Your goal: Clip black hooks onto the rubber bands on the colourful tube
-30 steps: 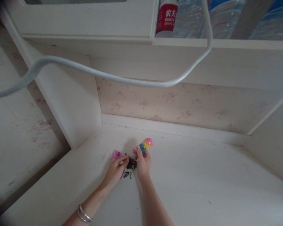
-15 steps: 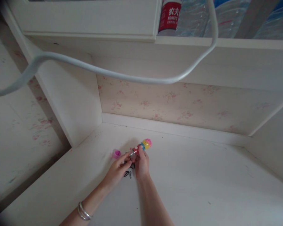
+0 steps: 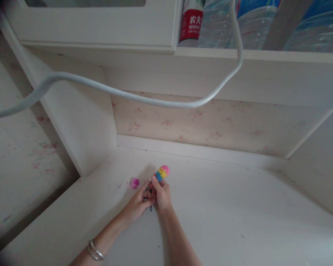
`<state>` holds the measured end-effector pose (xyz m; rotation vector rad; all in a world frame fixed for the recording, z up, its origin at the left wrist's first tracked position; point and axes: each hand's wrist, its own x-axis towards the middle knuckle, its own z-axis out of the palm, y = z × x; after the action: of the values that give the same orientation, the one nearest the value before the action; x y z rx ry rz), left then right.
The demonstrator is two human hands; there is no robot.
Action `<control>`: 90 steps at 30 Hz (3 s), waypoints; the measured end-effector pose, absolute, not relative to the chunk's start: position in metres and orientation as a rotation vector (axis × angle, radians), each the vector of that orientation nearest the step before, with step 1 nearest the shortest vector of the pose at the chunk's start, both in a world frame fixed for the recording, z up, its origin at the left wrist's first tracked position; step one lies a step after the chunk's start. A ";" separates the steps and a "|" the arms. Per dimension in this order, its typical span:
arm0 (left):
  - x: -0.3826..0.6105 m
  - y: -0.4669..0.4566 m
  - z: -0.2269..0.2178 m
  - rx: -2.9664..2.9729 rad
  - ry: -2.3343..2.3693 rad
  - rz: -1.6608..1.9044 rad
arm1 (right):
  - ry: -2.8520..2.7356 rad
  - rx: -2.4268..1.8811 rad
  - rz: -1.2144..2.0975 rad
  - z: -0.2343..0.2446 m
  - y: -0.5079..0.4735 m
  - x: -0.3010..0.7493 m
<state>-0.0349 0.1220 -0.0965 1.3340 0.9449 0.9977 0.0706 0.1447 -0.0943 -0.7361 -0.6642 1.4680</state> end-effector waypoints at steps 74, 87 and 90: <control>-0.031 0.119 -0.079 1.199 0.889 0.905 | -0.793 -0.739 1.681 -0.092 0.144 0.083; -0.031 0.115 -0.084 1.226 0.888 0.851 | -0.645 -0.742 1.660 -0.085 0.153 0.096; -0.029 0.116 -0.089 1.270 0.953 0.826 | -0.716 -0.773 1.704 -0.089 0.152 0.094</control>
<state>-0.0289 0.1162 -0.0887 1.2702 0.9532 0.8257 0.0937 0.1523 -0.0887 -0.7727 -0.7163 1.7035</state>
